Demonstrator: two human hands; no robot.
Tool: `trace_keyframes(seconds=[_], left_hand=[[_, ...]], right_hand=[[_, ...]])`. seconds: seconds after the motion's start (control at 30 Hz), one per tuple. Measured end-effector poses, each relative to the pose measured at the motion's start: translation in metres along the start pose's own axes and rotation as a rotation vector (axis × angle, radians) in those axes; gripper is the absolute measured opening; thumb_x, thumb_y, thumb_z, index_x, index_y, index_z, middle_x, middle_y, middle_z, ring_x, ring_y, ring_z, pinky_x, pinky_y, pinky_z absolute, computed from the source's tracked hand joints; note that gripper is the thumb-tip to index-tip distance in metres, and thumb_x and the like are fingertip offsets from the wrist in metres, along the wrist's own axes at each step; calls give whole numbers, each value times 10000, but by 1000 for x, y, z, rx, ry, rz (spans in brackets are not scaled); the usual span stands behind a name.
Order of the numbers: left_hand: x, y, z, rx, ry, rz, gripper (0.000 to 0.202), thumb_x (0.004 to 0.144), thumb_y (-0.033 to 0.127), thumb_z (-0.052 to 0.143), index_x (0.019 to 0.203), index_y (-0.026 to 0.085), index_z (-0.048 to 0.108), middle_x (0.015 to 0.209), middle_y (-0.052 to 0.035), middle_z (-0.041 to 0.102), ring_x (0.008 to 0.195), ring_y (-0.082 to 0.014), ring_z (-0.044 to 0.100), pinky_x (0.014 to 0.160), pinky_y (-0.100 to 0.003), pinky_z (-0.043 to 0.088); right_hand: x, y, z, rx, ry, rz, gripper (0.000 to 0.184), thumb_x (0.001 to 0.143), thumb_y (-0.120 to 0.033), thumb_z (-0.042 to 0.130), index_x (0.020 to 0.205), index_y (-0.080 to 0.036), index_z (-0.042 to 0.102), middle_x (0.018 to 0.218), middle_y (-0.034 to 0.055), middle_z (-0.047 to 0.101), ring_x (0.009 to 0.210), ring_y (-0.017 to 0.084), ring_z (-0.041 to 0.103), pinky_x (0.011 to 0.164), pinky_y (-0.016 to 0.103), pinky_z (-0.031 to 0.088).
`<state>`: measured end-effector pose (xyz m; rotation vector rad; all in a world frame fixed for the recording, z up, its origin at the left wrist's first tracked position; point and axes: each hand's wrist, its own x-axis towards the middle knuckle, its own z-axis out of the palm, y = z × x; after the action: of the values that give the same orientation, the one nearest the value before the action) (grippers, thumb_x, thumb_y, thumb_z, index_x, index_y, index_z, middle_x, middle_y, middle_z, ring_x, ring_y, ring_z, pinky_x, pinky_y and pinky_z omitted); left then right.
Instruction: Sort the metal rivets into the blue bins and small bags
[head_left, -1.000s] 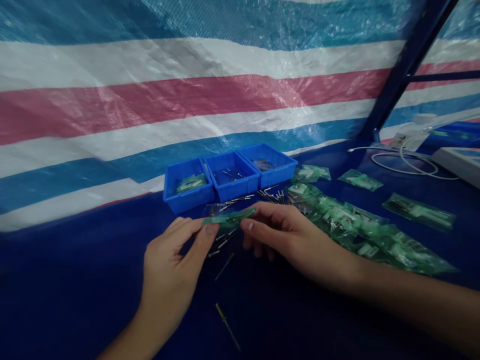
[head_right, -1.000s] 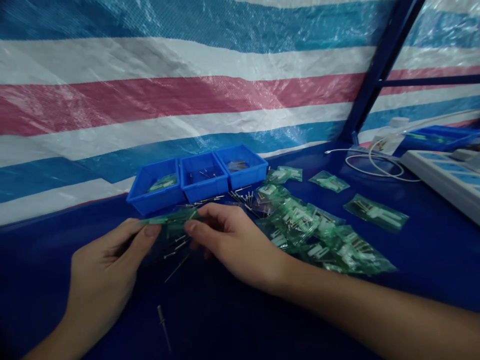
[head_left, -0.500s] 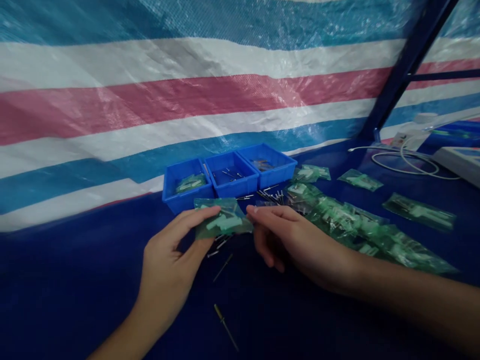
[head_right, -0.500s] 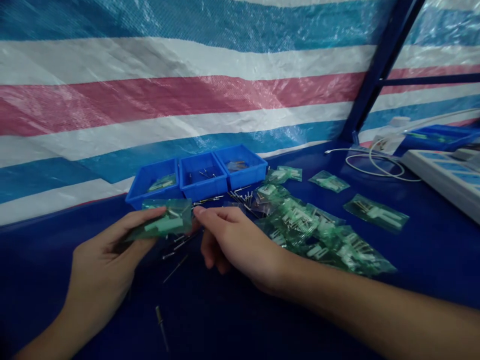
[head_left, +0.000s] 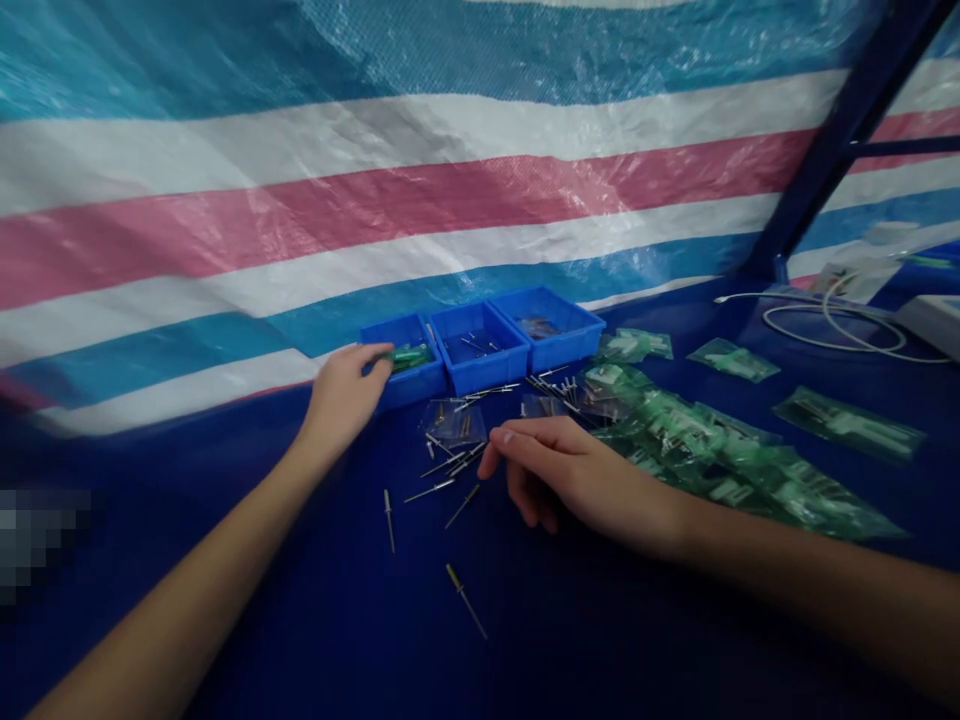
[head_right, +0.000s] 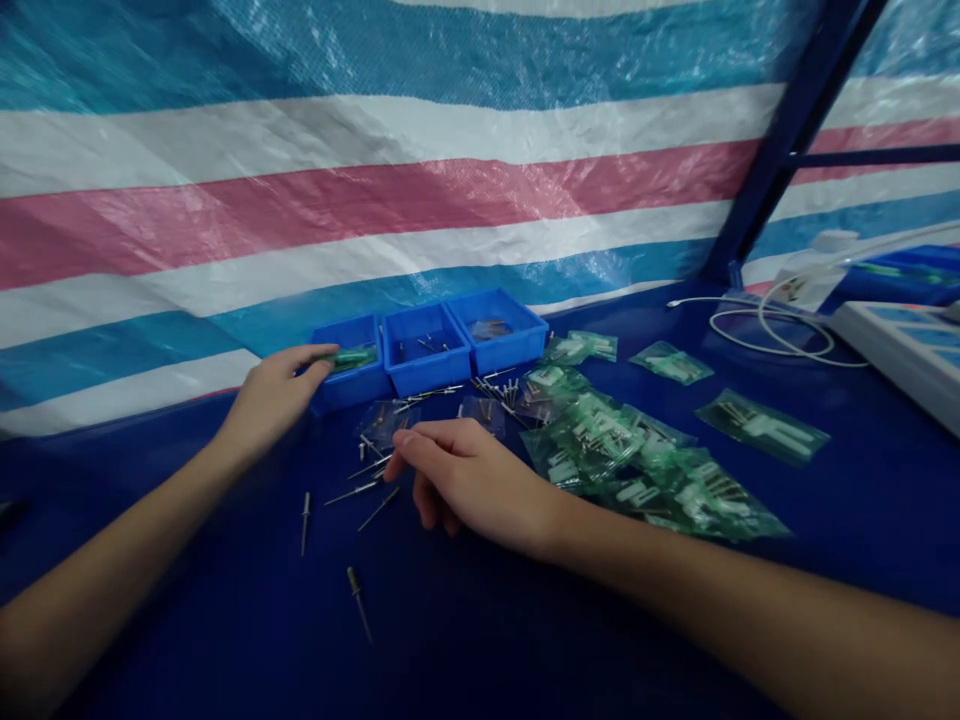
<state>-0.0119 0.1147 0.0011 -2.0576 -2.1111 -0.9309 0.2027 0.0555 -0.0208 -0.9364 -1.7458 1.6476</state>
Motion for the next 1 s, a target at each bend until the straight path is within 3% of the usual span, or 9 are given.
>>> trace_keyframes(seconds=[0.07, 0.17, 0.27, 0.37, 0.5, 0.63, 0.83, 1.0], left_hand=[[0, 3, -4, 78, -45, -1, 377, 819, 253, 488, 1169, 158, 590, 1072, -106, 673, 1041, -304, 588, 903, -446, 438], [-9, 14, -15, 180, -70, 24, 519, 805, 269, 505, 1303, 136, 447, 1002, -128, 683, 1009, -352, 583, 866, -518, 428], [-33, 27, -24, 251, -94, 106, 474, 794, 239, 510, 1256, 136, 483, 1029, -122, 660, 1009, -340, 568, 876, -512, 417], [-68, 36, -31, 226, -162, 297, 364, 828, 239, 469, 1178, 164, 535, 1116, -88, 624, 1048, -275, 552, 914, -465, 418], [-115, 36, -48, -3, -355, 419, 318, 881, 278, 445, 1185, 258, 532, 1148, -21, 611, 1043, -184, 569, 907, -340, 468], [-146, 27, -71, -4, -587, 596, 355, 832, 265, 551, 1167, 383, 550, 1191, 55, 601, 1125, -179, 536, 961, -308, 450], [-162, 14, -80, 6, -671, 612, 423, 794, 261, 614, 1183, 409, 541, 1219, 46, 594, 1131, -208, 538, 925, -323, 482], [-160, 18, -74, -39, -650, 651, 240, 812, 198, 587, 1001, 332, 651, 1077, 20, 657, 1005, -187, 595, 825, -283, 518]], right_hand=[[0, 1, -1, -92, 8, -44, 331, 921, -343, 324, 764, -155, 546, 489, -46, 464, 392, 65, 410, 391, 172, 335], [-4, 3, -1, -371, 51, -234, 297, 913, -304, 371, 745, -153, 564, 613, -10, 548, 504, 78, 478, 486, 196, 373], [-9, 5, 2, -620, 41, -438, 214, 895, -218, 413, 799, -142, 588, 757, 30, 599, 674, 116, 542, 624, 232, 410], [-12, 7, 4, -738, -14, -526, 187, 885, -167, 409, 868, -125, 591, 832, 57, 592, 730, 139, 551, 674, 260, 431], [-14, 9, 5, -784, -47, -556, 186, 868, -125, 413, 919, -123, 593, 918, 76, 583, 800, 157, 558, 722, 283, 456], [-16, 9, 8, -789, -60, -574, 189, 864, -117, 424, 950, -128, 592, 932, 71, 578, 818, 157, 561, 730, 291, 471], [-19, 7, 11, -775, -60, -571, 184, 883, -149, 415, 955, -149, 585, 969, 76, 578, 839, 162, 562, 750, 310, 476], [-19, 5, 11, -732, -85, -531, 188, 892, -171, 407, 964, -160, 580, 980, 77, 577, 855, 170, 566, 770, 321, 469]])
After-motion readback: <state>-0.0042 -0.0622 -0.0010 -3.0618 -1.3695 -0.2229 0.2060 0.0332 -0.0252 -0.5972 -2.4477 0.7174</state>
